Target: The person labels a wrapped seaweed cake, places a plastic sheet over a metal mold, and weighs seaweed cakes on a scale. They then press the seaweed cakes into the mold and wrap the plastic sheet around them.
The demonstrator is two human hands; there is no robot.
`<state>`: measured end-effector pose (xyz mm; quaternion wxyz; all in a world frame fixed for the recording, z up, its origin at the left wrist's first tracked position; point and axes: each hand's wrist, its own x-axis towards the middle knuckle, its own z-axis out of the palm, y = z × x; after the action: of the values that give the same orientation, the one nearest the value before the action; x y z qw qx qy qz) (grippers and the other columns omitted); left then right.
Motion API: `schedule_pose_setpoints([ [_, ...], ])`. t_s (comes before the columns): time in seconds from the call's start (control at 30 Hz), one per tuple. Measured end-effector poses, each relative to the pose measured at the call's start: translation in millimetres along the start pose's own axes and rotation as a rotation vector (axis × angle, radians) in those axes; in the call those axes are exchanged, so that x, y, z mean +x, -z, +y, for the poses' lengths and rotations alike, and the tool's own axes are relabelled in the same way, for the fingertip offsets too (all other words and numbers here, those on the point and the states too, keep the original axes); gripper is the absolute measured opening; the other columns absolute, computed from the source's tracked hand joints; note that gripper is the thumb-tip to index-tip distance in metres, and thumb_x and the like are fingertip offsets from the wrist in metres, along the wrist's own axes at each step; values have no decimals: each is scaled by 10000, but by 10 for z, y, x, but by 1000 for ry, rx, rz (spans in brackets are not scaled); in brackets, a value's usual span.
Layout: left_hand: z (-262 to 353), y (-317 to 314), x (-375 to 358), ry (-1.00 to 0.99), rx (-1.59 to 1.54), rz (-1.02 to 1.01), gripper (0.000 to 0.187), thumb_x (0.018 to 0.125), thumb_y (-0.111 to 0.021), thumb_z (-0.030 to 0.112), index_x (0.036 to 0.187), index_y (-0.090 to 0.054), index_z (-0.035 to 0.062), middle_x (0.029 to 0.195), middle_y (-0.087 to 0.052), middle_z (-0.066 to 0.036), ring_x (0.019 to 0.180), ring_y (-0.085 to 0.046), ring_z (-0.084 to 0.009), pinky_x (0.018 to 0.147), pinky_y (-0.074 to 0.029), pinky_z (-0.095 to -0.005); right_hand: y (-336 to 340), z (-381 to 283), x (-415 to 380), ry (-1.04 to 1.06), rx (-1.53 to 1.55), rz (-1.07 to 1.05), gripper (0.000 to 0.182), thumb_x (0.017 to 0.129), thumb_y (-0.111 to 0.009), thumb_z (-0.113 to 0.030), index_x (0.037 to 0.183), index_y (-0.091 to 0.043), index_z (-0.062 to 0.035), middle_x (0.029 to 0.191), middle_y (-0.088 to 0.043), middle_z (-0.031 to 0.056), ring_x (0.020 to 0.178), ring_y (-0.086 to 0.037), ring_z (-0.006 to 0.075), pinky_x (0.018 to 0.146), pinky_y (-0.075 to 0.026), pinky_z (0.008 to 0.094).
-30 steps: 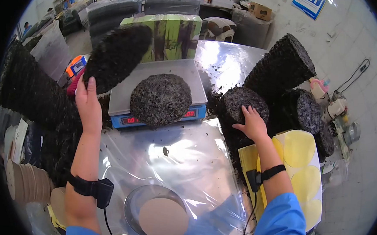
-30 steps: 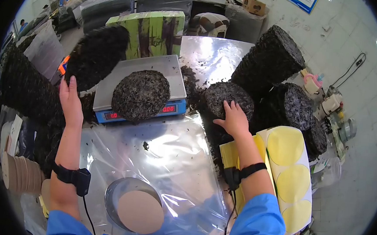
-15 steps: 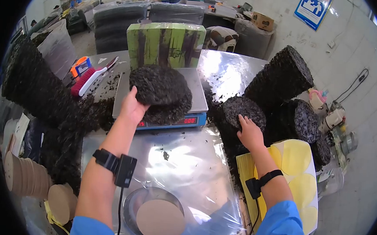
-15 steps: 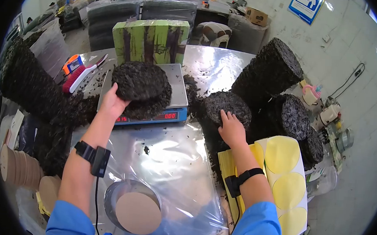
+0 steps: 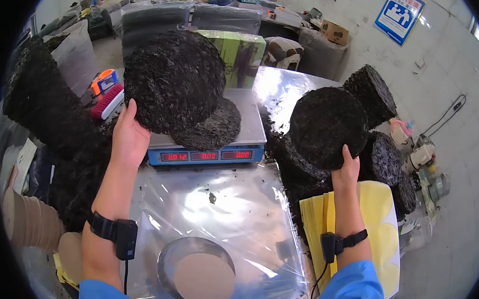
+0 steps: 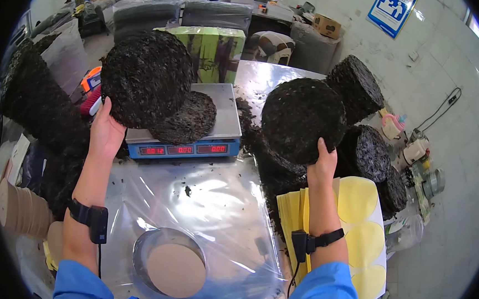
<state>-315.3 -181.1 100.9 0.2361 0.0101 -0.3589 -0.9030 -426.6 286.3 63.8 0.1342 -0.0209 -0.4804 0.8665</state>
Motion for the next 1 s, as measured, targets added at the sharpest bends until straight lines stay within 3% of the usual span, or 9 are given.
schedule_pose_setpoints([
  [0.23,294,74,-213,-56,56,-79,417,1029,-482,247,1413,-430,91,1414,-506,-64,1306,-480,-234,1109,-367,-440,-183,-46,-106,114,-106,-128,332,955,-597,-92,1274,-548,-14,1239,-617,79,1114,-587,202,978,-463,334],
  [0.4,428,167,-250,-83,-48,34,414,1019,-507,246,1395,-445,82,1404,-516,-71,1291,-494,-244,1115,-365,-433,-911,99,-352,266,-690,-211,272,949,-567,-20,1216,-615,-2,1247,-634,105,1080,-620,203,932,-486,300],
  [0.43,508,248,-298,-93,-88,102,402,1014,-520,244,1377,-459,81,1391,-528,-69,1280,-506,-246,1114,-368,-433,-1292,444,-405,782,-865,-471,385,860,-583,76,1219,-638,-53,1258,-638,122,1093,-636,270,934,-497,310],
  [0.5,557,286,-326,-124,-47,142,379,1007,-538,237,1345,-478,75,1366,-548,-61,1260,-524,-244,1107,-377,-428,-1703,656,-561,933,-1155,-689,628,672,-654,118,1253,-632,-119,1298,-607,123,1241,-546,311,1073,-412,399],
  [0.53,583,246,-380,-138,-2,151,378,1009,-534,234,1345,-476,70,1361,-550,-60,1257,-525,-240,1101,-386,-423,-1805,794,-582,969,-1239,-855,655,709,-678,68,1321,-579,-143,1380,-547,111,1310,-481,292,1129,-335,444],
  [0.63,706,177,-528,-203,98,154,374,1015,-524,232,1345,-472,64,1349,-555,-61,1247,-531,-232,1085,-403,-416,-1955,1072,-842,850,-1618,-1055,771,776,-771,-305,1437,-429,-103,1520,-367,157,1407,-345,332,1182,-223,466],
  [0.7,771,179,-616,-252,142,157,370,1018,-518,232,1343,-470,64,1342,-557,-63,1240,-535,-229,1076,-412,-414,-1913,1056,-825,821,-1587,-1088,815,781,-771,-376,1445,-411,-71,1544,-327,173,1424,-329,322,1185,-221,452],
  [0.8,702,180,-674,-195,174,27,376,1019,-518,231,1335,-474,34,1294,-575,-78,1182,-560,-191,1040,-435,-374,-1910,829,-904,-509,40,-845,647,876,-707,-254,1416,-429,-32,1500,-405,142,1375,-408,228,1113,-352,389],
  [1.0,260,-187,-736,-75,177,-45,501,1003,-541,337,1356,-451,-6,1348,-542,-133,1243,-523,-213,1062,-407,-373,-1924,253,-1187,-313,-56,-699,344,920,-612,-36,1255,-534,-35,1178,-643,75,1066,-628,172,906,-510,311],
])
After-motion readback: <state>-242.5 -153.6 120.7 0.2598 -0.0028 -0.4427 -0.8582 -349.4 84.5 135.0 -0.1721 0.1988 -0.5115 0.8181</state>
